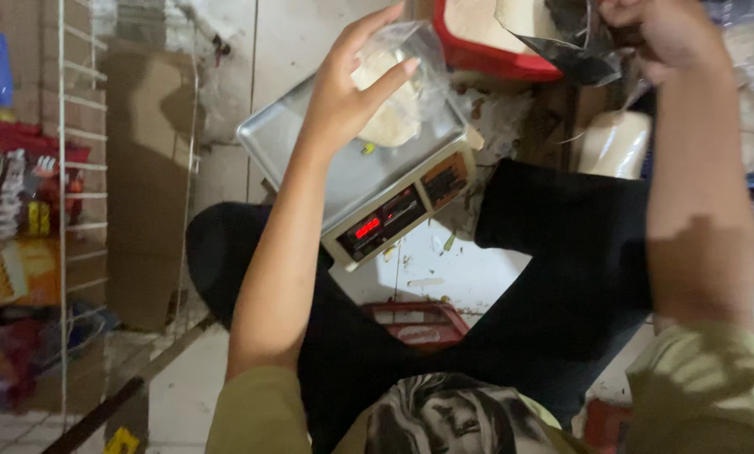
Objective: The person scoops sugar from a red bin into a plastic bag, weighs the bag on a digital scale, and ties it closed by hand.
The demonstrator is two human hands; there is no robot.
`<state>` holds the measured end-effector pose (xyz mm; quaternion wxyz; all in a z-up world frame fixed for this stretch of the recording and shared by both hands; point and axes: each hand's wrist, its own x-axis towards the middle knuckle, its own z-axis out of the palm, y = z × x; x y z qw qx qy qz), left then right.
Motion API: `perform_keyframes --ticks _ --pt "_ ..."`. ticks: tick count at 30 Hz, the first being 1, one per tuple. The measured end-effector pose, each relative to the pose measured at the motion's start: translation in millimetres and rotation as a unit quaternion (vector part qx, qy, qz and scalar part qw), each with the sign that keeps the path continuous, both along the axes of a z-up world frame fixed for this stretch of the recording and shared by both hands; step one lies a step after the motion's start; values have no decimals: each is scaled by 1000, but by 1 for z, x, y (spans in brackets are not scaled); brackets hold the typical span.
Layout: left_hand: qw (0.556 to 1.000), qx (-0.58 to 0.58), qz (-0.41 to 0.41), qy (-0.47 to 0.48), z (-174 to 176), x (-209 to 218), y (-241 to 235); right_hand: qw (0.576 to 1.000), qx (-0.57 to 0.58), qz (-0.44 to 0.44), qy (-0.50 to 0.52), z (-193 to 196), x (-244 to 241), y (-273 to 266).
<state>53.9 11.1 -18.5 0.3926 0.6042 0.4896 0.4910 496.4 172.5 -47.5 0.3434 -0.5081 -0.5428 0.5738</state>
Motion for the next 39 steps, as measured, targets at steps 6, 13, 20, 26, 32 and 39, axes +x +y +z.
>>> perform_keyframes --ticks 6,13,20,26,32,39 --pt "1000 -18 13 4 16 -3 -1 980 -75 -179 -42 -31 9 27" --pt "999 -23 20 10 17 -3 -1 708 504 -16 -494 -48 -76 9" --pt "999 -36 26 4 24 -10 1 677 476 -91 -553 -52 -94 23" --pt "999 -22 44 5 17 -11 3 938 172 -128 -272 -56 -63 47" --pt "994 -21 101 -46 -1 -10 13 982 -8 58 -180 39 -84 -28" --pt "993 -23 81 -86 -13 -5 19 831 342 147 -413 69 -194 -103"
